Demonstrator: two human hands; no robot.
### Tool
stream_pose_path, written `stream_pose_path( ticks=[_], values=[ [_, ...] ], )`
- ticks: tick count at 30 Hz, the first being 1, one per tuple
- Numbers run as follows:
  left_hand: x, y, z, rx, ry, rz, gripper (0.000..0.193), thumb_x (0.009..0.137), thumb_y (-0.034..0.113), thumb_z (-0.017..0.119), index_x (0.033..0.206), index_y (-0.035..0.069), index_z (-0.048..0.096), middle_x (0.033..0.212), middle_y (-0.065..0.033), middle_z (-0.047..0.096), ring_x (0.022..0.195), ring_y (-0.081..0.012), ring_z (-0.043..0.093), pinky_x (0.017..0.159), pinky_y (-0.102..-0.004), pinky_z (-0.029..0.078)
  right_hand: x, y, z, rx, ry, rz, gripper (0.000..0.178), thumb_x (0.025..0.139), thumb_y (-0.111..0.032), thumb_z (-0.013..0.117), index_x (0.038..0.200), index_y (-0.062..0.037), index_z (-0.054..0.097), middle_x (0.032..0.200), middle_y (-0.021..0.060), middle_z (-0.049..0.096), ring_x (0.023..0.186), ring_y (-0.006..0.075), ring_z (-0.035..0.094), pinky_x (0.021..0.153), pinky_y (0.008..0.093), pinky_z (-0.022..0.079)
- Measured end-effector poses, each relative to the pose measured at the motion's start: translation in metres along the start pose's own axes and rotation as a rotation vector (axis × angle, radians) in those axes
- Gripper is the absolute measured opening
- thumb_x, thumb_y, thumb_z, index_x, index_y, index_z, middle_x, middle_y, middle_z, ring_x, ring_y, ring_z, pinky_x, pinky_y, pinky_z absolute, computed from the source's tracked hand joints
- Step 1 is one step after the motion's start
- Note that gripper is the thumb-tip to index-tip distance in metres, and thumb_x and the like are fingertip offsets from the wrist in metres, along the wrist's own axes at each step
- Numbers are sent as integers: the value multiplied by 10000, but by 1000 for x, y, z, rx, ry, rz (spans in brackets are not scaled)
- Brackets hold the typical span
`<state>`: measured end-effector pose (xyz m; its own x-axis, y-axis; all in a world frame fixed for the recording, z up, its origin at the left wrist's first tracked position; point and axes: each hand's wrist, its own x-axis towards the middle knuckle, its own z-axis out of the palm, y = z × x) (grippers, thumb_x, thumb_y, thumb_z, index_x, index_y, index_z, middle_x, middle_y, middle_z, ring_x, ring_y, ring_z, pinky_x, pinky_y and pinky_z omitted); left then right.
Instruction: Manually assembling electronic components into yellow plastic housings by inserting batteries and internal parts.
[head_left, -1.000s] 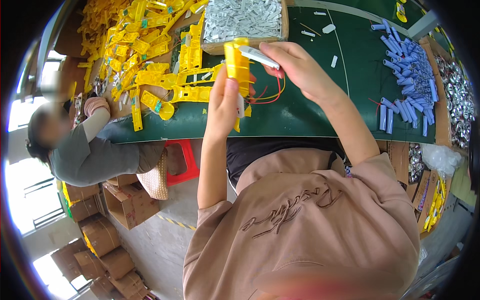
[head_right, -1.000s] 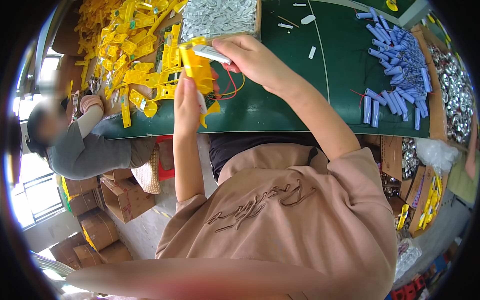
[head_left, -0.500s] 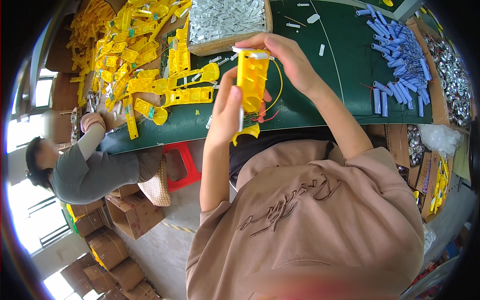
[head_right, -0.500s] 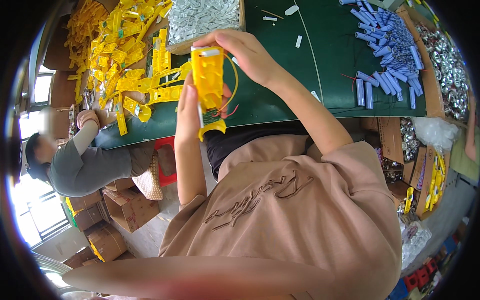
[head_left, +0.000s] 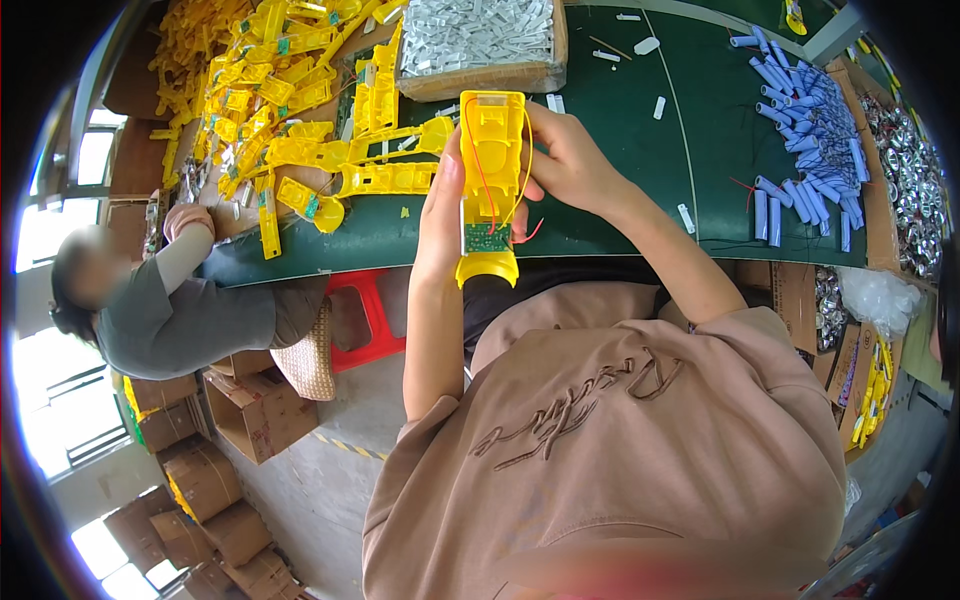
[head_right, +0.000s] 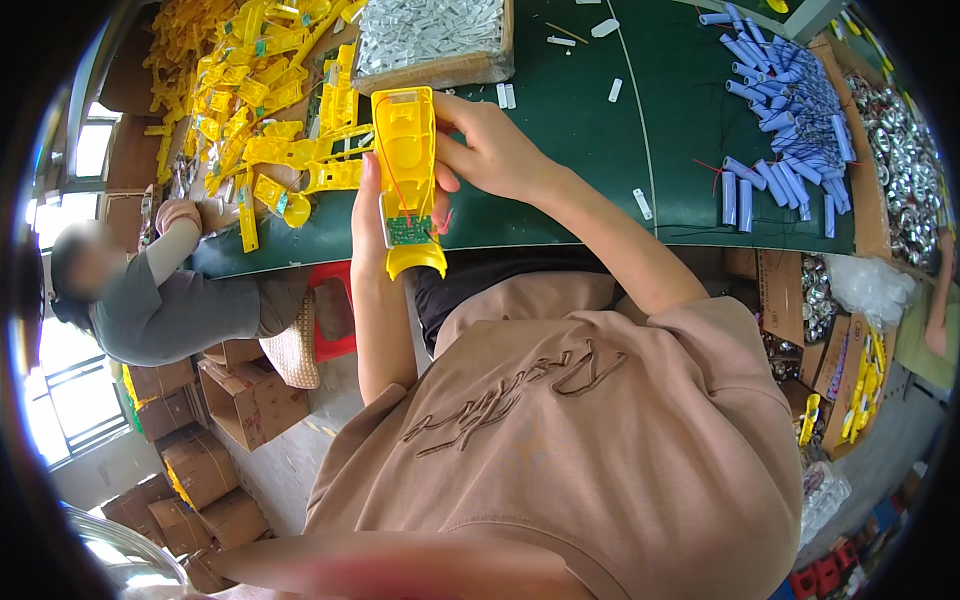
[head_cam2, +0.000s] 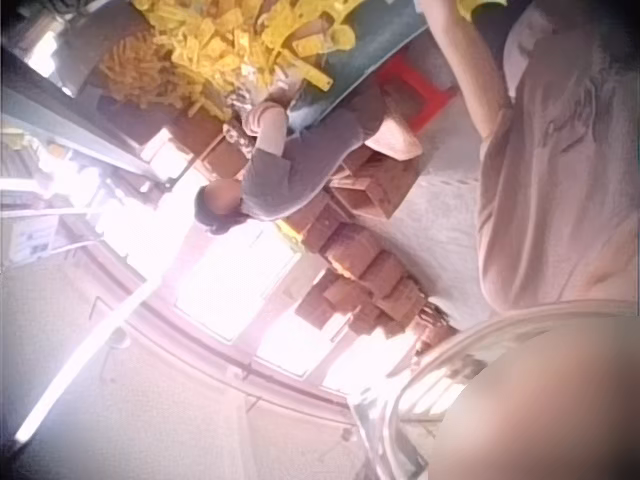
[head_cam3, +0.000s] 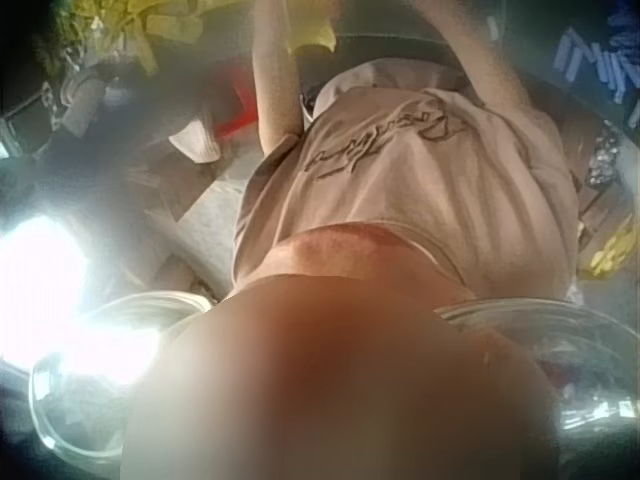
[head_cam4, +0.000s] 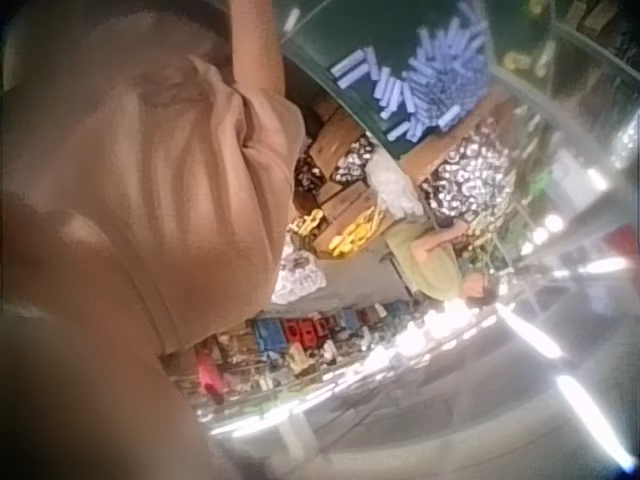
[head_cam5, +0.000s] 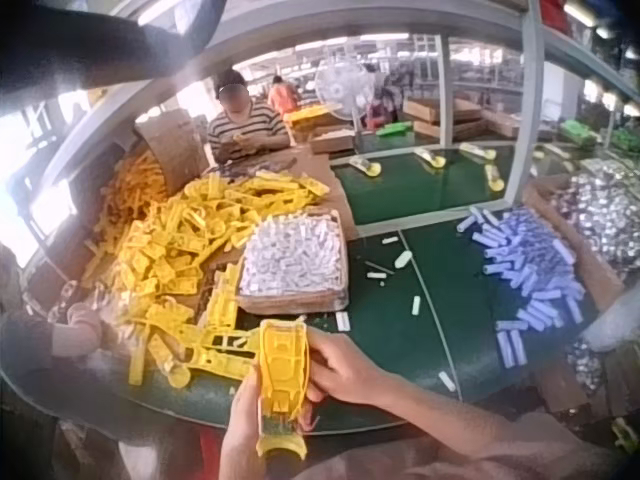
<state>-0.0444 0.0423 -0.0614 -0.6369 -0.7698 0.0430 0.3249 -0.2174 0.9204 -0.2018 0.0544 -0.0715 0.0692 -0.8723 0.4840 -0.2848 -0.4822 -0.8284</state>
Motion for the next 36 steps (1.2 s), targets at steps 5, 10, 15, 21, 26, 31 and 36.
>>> stream_pose_path(
  ticks=[5,10,15,21,26,31,36],
  values=[
    [1,9,7,17,58,-23,549,919,358,310,1329,17,182,999,-170,542,677,-236,595,505,-293,495,-4,-16,-11,613,-180,199,327,855,-106,488,1164,-31,412,890,42,565,676,85,535,579,217,442],
    [7,12,16,220,87,-95,440,932,294,293,1256,-3,291,942,-152,552,660,-213,597,552,-292,506,-7,-5,-2,503,25,161,341,851,-99,513,1163,-35,392,924,71,581,798,91,556,669,223,448],
    [-1,3,26,127,120,-19,410,942,309,267,1212,12,347,862,-126,555,726,-170,572,623,-295,497,6,-10,-3,673,146,178,429,843,-100,525,1239,-64,363,978,52,559,832,82,544,656,200,453],
    [2,1,14,135,280,19,414,945,320,245,1228,38,356,889,-109,552,714,-149,558,645,-277,476,-6,17,-11,564,61,227,331,861,-153,475,1167,-36,425,942,56,566,866,106,531,761,240,427],
    [8,-13,14,437,399,169,404,944,272,263,1231,6,365,1015,-74,514,876,-110,485,763,-246,402,0,-7,9,-58,215,131,184,784,-212,596,820,-31,595,733,44,581,662,144,522,625,266,417],
    [9,-15,15,429,388,189,417,947,269,262,1243,-10,348,1089,-88,474,965,-129,446,838,-258,357,1,0,24,-26,389,77,113,761,-146,608,769,-39,575,685,53,550,631,185,513,588,302,391],
    [17,-19,14,270,525,226,414,955,282,237,1254,8,317,1097,-92,465,990,-150,438,879,-276,332,1,6,35,-549,438,-275,140,692,-106,642,693,-80,504,673,28,513,637,207,489,637,325,344]
  ],
)
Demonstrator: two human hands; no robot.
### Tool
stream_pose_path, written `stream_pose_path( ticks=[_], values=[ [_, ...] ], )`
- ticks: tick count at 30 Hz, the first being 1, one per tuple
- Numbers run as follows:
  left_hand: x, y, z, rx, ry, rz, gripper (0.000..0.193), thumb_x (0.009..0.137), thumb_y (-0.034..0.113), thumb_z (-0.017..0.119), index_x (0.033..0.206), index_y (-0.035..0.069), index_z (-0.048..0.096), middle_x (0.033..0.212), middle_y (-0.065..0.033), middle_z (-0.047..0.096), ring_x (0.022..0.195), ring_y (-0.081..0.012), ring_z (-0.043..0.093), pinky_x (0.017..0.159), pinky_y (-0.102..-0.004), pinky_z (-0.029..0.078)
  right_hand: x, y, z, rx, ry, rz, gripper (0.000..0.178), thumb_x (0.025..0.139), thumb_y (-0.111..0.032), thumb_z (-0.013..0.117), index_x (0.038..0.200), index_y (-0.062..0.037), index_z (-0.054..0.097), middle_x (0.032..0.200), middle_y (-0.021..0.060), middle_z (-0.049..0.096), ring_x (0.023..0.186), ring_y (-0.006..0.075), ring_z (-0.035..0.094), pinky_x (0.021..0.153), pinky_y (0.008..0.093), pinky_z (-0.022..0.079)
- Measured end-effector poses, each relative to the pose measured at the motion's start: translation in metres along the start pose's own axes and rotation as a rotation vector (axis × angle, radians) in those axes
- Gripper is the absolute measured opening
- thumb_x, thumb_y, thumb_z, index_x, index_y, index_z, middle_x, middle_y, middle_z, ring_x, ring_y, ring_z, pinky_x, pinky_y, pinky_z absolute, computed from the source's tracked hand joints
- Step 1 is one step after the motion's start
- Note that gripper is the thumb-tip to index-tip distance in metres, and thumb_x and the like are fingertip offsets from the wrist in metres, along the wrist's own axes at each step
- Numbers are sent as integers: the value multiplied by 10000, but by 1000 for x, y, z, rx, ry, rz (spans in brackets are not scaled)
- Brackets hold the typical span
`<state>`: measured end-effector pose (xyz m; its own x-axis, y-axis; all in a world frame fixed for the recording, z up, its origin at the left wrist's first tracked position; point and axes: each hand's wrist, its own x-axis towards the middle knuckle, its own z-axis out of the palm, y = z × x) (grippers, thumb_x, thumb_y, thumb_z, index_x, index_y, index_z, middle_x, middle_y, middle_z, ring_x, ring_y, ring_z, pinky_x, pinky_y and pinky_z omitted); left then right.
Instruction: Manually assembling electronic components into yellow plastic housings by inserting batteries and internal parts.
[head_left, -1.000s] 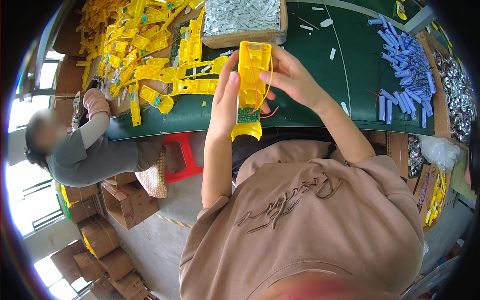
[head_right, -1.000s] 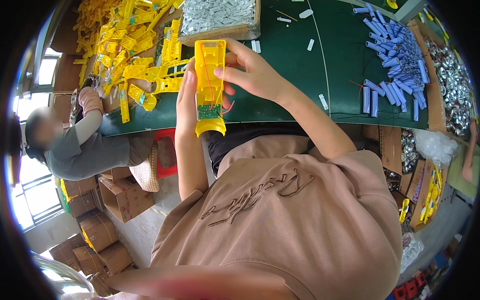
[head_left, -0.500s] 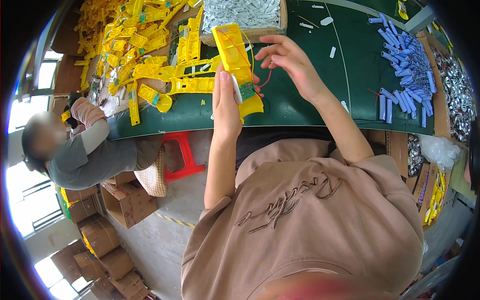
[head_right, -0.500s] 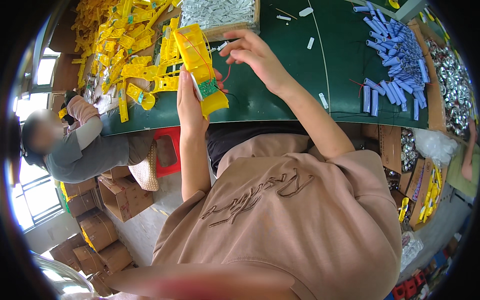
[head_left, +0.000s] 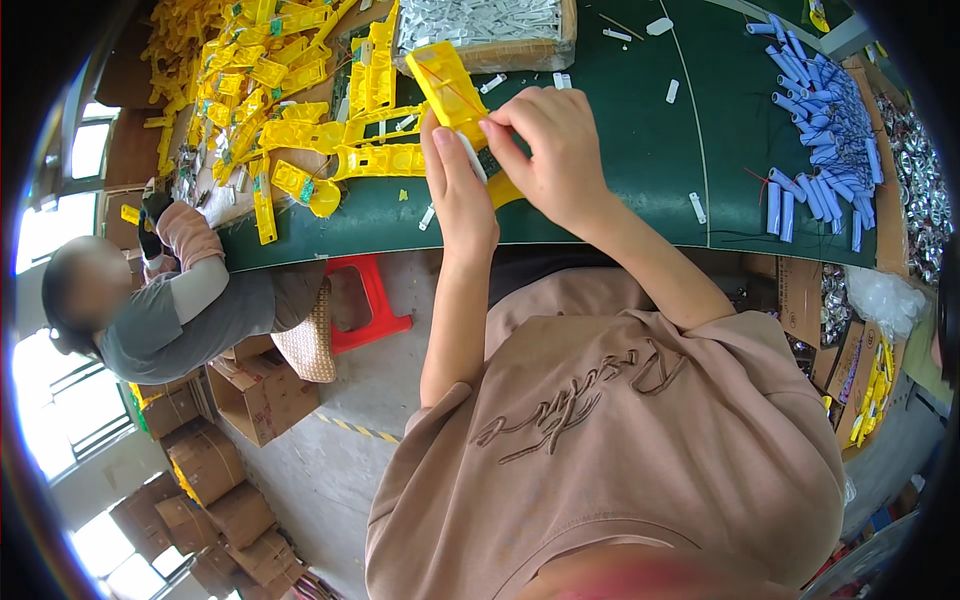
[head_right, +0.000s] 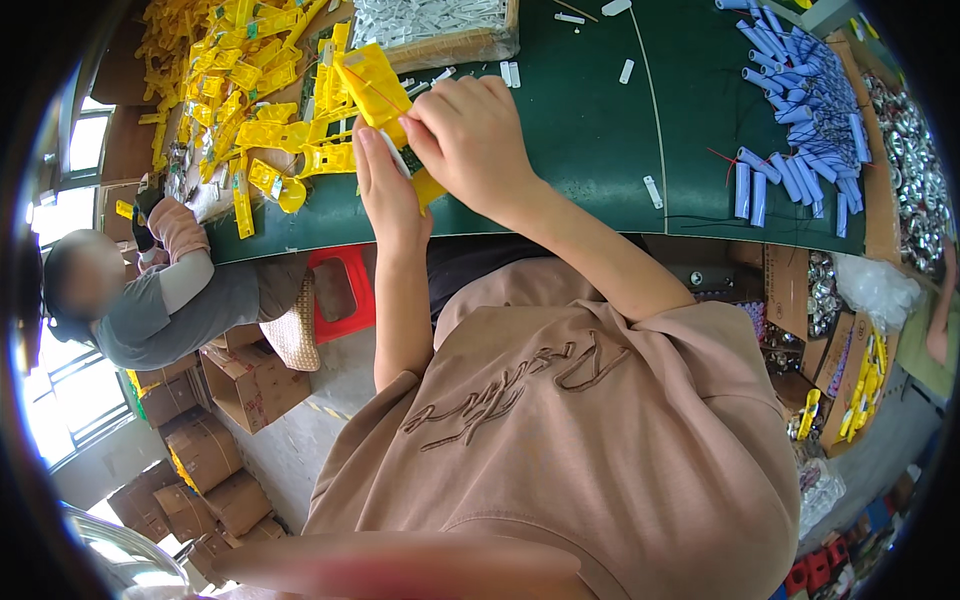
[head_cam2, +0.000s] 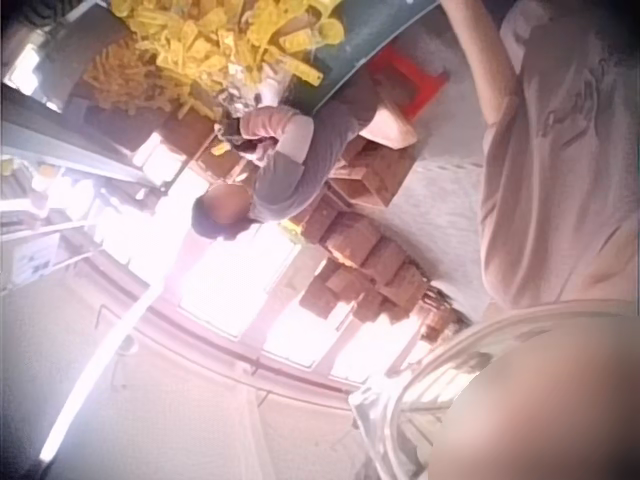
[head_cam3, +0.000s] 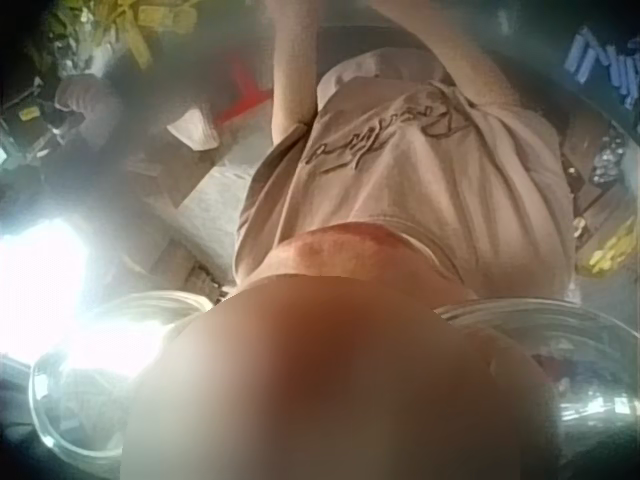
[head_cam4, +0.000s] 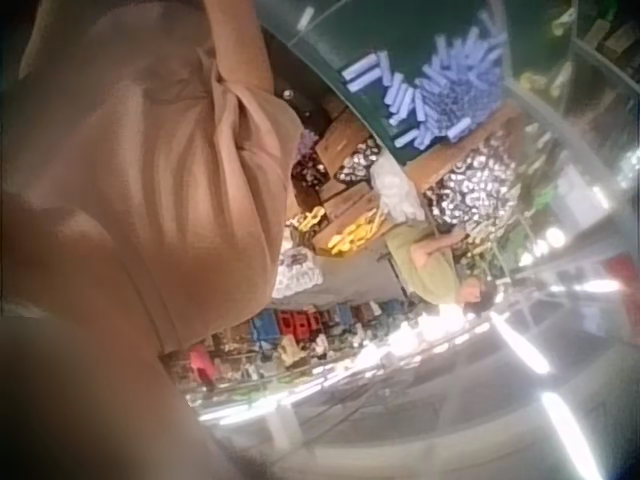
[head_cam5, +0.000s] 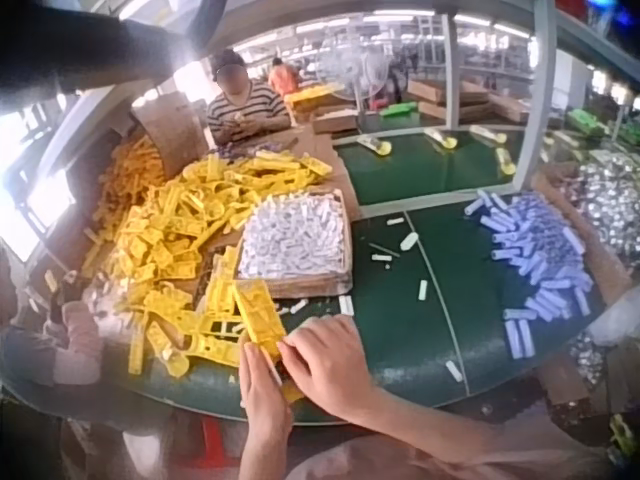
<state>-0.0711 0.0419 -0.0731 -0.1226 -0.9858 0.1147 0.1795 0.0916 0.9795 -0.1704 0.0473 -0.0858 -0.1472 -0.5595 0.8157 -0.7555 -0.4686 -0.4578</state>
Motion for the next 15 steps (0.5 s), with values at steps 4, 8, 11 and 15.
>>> stream_pose_path(
  ticks=[4,8,11,15],
  values=[
    [7,9,2,-57,-10,-6,356,942,260,320,1205,23,357,1023,-67,487,909,-119,457,791,-261,380,1,-4,6,-41,34,-23,141,691,-113,644,705,-94,505,705,24,505,648,194,487,646,324,346],
    [20,18,6,-136,-59,8,327,901,163,433,1187,30,346,905,-56,530,802,-103,500,688,-234,415,9,-1,5,-80,66,-76,137,688,-114,645,718,-97,512,708,19,499,661,185,488,653,321,345],
    [29,22,11,-148,-74,19,368,863,111,480,1192,31,334,861,-68,541,759,-109,516,649,-226,426,16,2,3,-99,107,-111,140,675,-113,649,733,-97,522,707,17,492,670,181,490,665,330,345],
    [36,23,22,-160,-77,52,396,817,42,482,1183,13,333,861,-88,547,767,-122,531,663,-238,442,23,9,-2,-117,107,-98,150,659,-115,653,735,-96,526,714,13,490,672,178,493,692,342,345]
  ],
)
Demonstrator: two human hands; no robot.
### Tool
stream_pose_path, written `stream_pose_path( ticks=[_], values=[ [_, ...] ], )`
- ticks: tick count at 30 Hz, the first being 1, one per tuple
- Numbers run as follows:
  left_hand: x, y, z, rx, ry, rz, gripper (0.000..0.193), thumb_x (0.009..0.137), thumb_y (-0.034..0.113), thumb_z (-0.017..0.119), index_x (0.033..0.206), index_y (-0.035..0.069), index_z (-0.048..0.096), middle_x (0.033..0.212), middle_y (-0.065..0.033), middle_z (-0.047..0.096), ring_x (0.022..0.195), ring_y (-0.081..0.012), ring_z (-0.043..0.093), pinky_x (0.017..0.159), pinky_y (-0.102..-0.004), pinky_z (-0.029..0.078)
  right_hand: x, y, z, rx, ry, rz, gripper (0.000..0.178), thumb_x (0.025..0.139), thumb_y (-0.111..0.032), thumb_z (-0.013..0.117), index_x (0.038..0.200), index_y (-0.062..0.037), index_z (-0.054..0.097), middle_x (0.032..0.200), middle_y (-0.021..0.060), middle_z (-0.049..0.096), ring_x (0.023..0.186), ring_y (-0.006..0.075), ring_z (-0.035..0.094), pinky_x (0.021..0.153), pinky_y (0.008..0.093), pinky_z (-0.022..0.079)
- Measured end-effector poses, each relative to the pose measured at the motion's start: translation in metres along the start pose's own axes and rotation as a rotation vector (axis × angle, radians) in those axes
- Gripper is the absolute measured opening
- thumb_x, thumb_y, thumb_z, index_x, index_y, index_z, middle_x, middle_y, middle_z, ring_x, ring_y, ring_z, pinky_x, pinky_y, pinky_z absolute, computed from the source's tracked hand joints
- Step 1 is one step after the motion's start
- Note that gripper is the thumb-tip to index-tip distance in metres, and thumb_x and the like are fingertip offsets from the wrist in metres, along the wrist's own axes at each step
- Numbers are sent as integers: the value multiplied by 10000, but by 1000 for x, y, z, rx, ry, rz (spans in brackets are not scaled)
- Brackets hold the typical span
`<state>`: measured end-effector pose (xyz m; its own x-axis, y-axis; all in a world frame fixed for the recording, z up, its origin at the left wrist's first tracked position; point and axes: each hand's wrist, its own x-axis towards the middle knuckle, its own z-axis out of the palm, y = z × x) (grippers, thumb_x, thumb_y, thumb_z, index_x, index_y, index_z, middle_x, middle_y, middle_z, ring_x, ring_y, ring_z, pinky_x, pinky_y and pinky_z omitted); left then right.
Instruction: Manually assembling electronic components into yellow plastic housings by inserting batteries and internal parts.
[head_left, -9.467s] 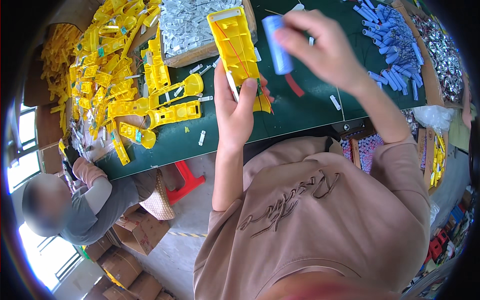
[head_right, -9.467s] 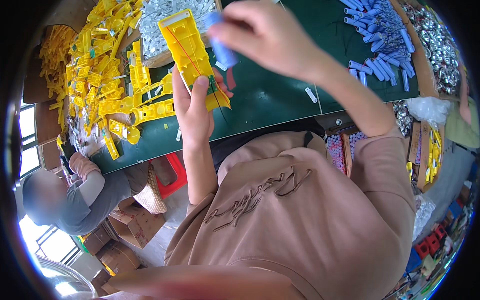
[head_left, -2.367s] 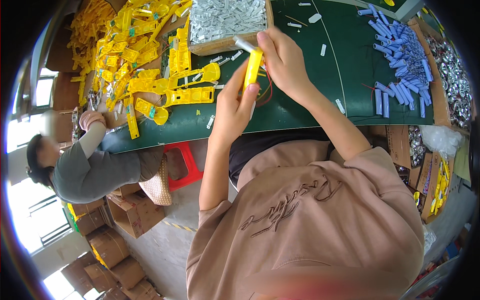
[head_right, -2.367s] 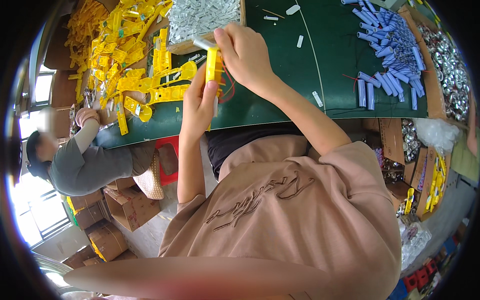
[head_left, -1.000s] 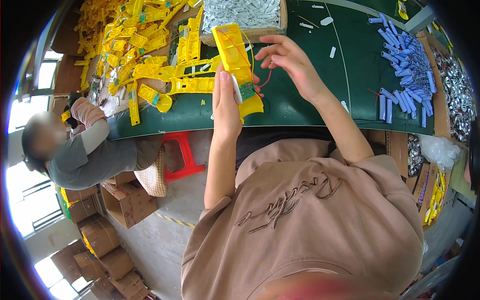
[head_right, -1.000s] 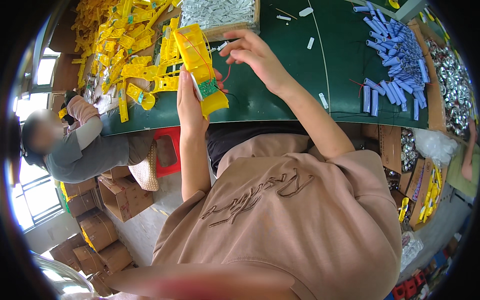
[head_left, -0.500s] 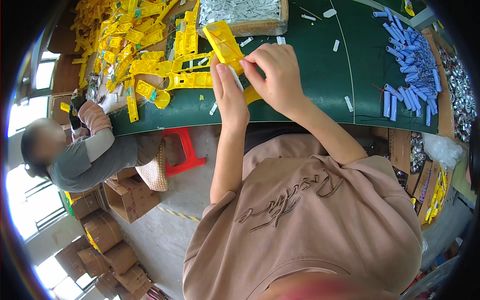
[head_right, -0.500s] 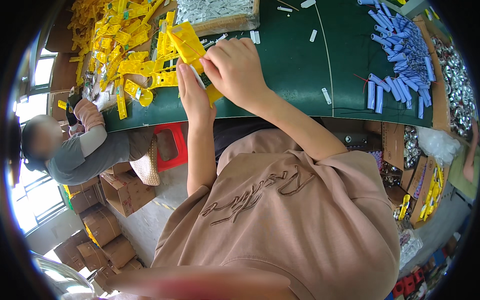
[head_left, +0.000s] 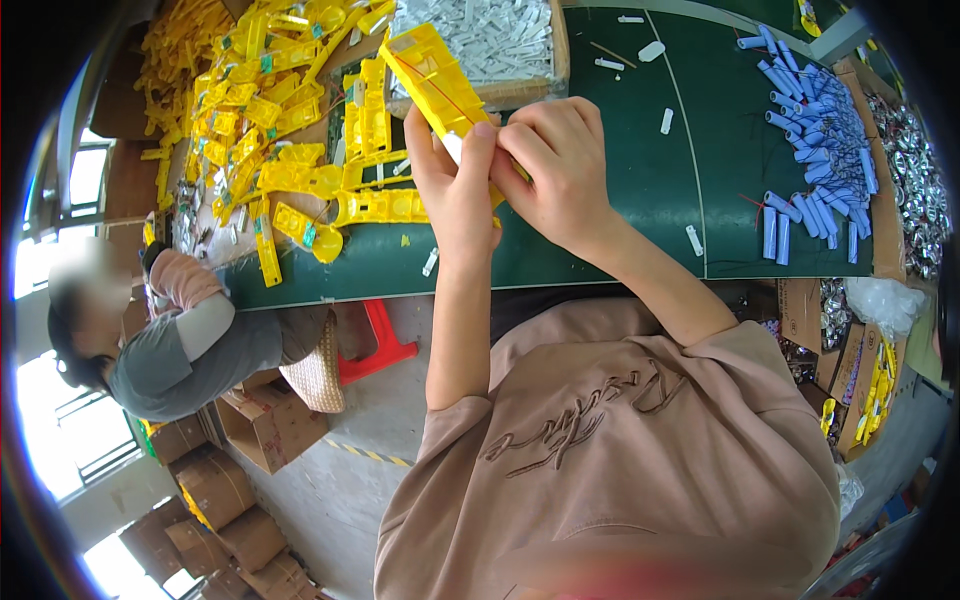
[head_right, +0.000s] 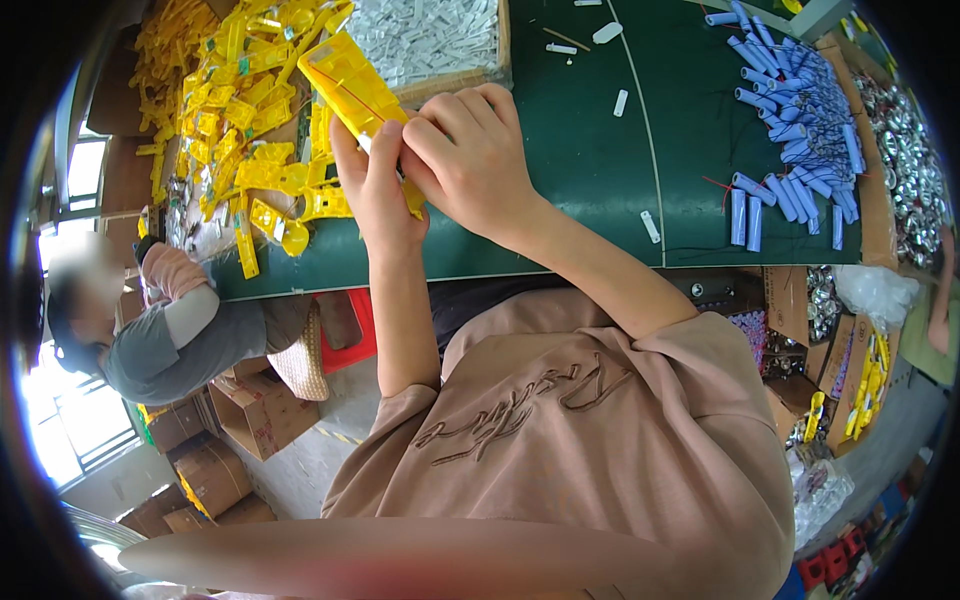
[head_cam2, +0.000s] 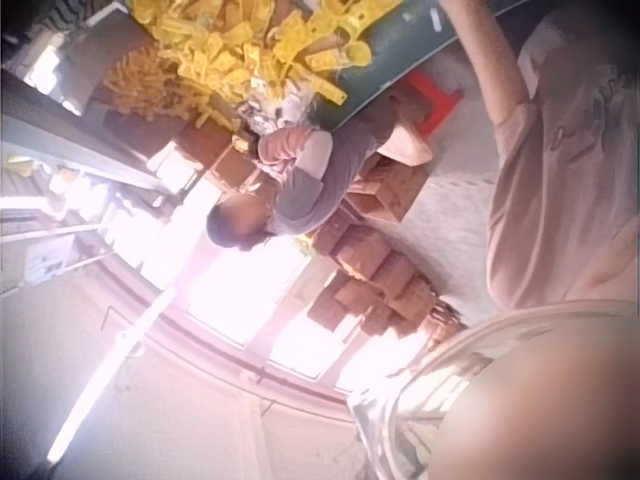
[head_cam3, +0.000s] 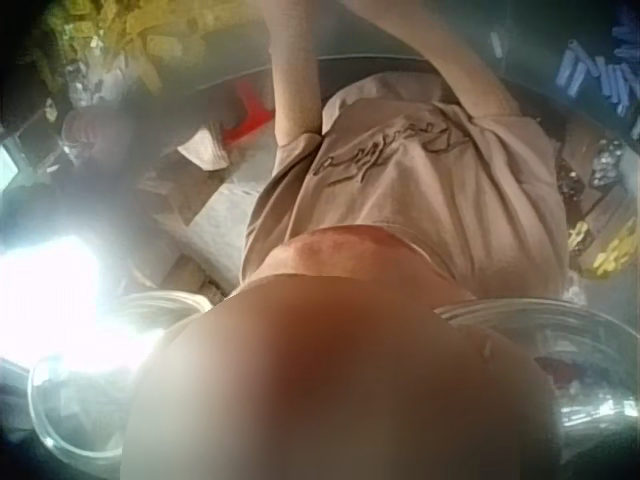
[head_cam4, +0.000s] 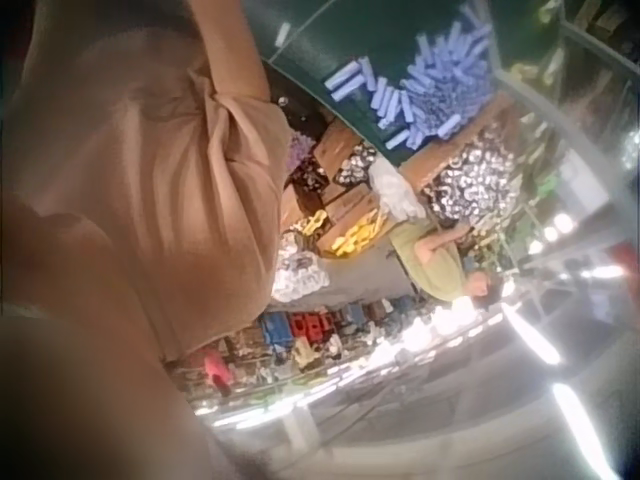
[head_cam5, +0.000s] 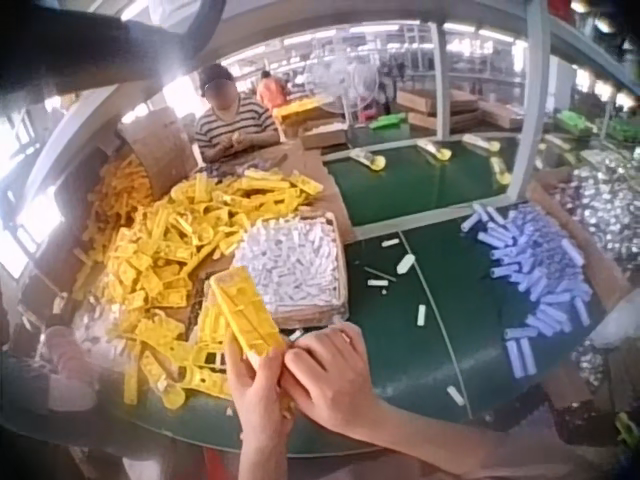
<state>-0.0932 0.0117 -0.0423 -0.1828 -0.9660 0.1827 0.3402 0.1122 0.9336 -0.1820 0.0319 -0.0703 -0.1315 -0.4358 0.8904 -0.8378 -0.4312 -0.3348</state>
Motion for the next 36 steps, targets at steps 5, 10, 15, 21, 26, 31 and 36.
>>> stream_pose_path(
  ticks=[5,10,15,21,26,31,36],
  values=[
    [12,-13,2,138,-76,83,375,826,14,434,1181,-9,316,888,-98,542,781,-132,534,695,-249,444,-1,10,2,-18,-6,52,144,659,-111,647,735,-93,526,723,9,497,686,179,501,710,345,346],
    [20,-24,11,95,-130,-36,381,839,10,405,1200,7,284,978,-104,494,844,-127,497,741,-250,419,0,22,-4,-58,-76,129,123,669,-110,628,732,-91,524,737,18,506,703,182,509,734,366,343],
    [32,-30,10,17,-75,-130,362,833,-1,391,1181,34,298,978,-112,494,802,-154,519,730,-262,426,2,29,-14,49,-167,159,130,682,-122,608,790,-81,551,800,46,522,775,215,515,766,383,354],
    [29,-35,12,75,-376,-242,343,827,21,364,1164,37,306,937,-117,486,780,-188,528,668,-356,503,1,139,-105,-353,-432,338,171,731,-109,572,897,-76,586,837,87,563,827,255,547,719,370,406],
    [24,-43,19,49,-464,-299,356,816,20,363,1165,45,301,970,-118,470,769,-185,525,692,-373,513,-18,253,-177,-1134,-614,236,146,738,-142,558,855,-67,605,805,88,576,799,254,554,705,398,388],
    [21,-44,17,47,-493,-334,404,813,-45,349,1190,36,227,992,-125,454,783,-184,531,709,-371,510,-16,311,-173,-1237,-499,27,178,725,-206,564,668,-39,591,739,107,586,801,246,550,729,411,379],
    [17,-39,14,21,-483,-320,418,815,-48,357,1202,34,222,998,-125,453,793,-181,532,714,-354,504,-2,302,-170,-1151,-781,171,136,712,-132,515,630,-73,606,787,104,599,770,236,572,727,403,380]
  ],
)
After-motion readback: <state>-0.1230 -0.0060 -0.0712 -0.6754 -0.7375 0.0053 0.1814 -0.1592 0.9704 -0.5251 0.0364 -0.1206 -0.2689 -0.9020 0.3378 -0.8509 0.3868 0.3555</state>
